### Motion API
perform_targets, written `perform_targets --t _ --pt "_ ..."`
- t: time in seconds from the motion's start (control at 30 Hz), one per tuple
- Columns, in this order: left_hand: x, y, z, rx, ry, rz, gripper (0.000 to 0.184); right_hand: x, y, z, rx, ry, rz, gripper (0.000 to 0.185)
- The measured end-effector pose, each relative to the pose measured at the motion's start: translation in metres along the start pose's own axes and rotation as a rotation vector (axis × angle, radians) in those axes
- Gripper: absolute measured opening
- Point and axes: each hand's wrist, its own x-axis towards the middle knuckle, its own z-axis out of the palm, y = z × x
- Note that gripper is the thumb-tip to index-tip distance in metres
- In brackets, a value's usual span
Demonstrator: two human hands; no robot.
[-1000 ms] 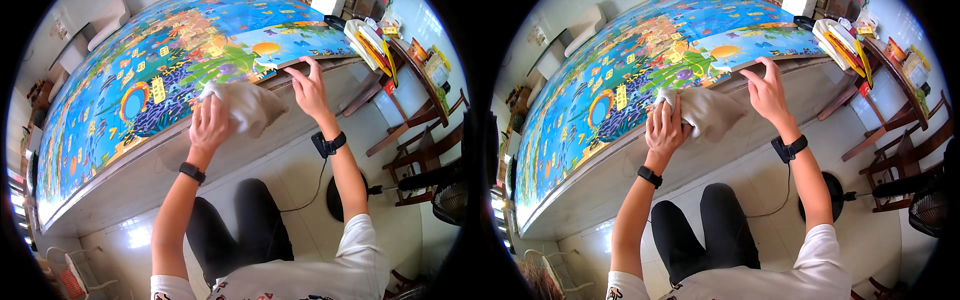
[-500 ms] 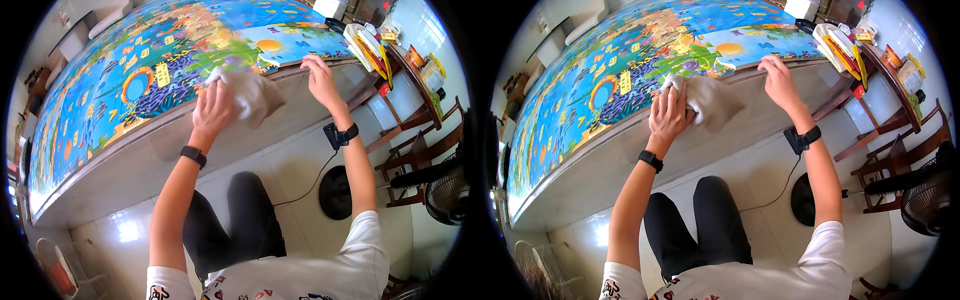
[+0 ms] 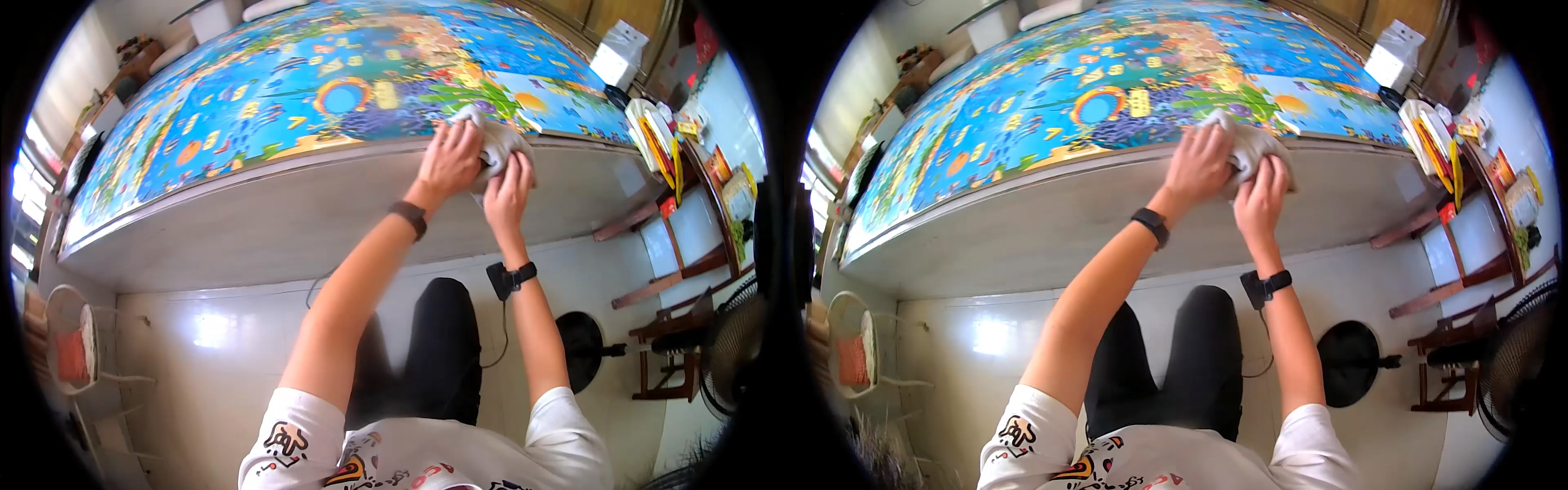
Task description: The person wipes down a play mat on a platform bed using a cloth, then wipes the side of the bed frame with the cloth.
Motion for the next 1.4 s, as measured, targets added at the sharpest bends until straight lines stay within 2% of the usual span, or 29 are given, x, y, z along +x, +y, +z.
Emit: perform_targets --t 0.07,0.27,0.4,0.47,0.53,0.6,0.8,0.87,0.97,1.07,1.2,1.3,1.4 --pt "-0.010 -0.005 -0.023 0.048 -0.038 0.011 0.057 0.004 -0.007 0.001 0.023 -0.026 -0.054 0.042" --pt "-0.090 -0.073 -0.116 0.009 -0.109 -0.195 0.063 0.010 -0.079 0.027 0.092 -0.221 -0.347 0.040" --pt "-0.116 -0.117 -0.199 0.089 -0.230 -0.382 0.067 0.003 -0.153 0.081 0.190 -0.197 -0.479 0.041" --pt "-0.124 -0.127 -0.223 0.111 -0.223 -0.522 0.069 -0.002 -0.183 0.110 0.204 -0.186 -0.534 0.039" --pt "-0.133 -0.134 -0.239 0.126 -0.229 -0.575 0.069 -0.014 -0.195 0.140 0.094 -0.047 -0.570 0.034" --pt "-0.149 -0.135 -0.226 0.180 -0.185 -0.589 0.067 -0.018 -0.202 0.161 -0.033 0.122 -0.586 0.025" --pt "-0.175 -0.150 -0.174 0.292 -0.064 -0.597 0.052 -0.022 -0.197 0.165 -0.054 0.127 -0.599 0.029" --pt "-0.179 -0.158 -0.170 0.314 -0.083 -0.532 0.050 -0.023 -0.198 0.166 -0.080 0.141 -0.604 0.033" --pt "-0.179 -0.163 -0.168 0.350 -0.123 -0.462 0.046 -0.023 -0.196 0.161 -0.097 0.110 -0.627 0.033" --pt "-0.170 -0.157 -0.173 0.356 -0.183 -0.426 0.047 -0.036 -0.194 0.175 -0.054 -0.026 -0.598 0.033" --pt "-0.152 -0.149 -0.178 0.263 -0.256 -0.388 0.049 -0.021 -0.192 0.160 -0.008 0.073 -0.662 0.033" --pt "-0.137 -0.129 -0.172 0.208 -0.271 -0.334 0.050 -0.010 -0.169 0.146 0.038 0.008 -0.761 0.035" --pt "-0.124 -0.105 -0.149 0.176 -0.270 -0.276 0.051 -0.005 -0.114 0.130 0.058 -0.106 -0.717 0.038"
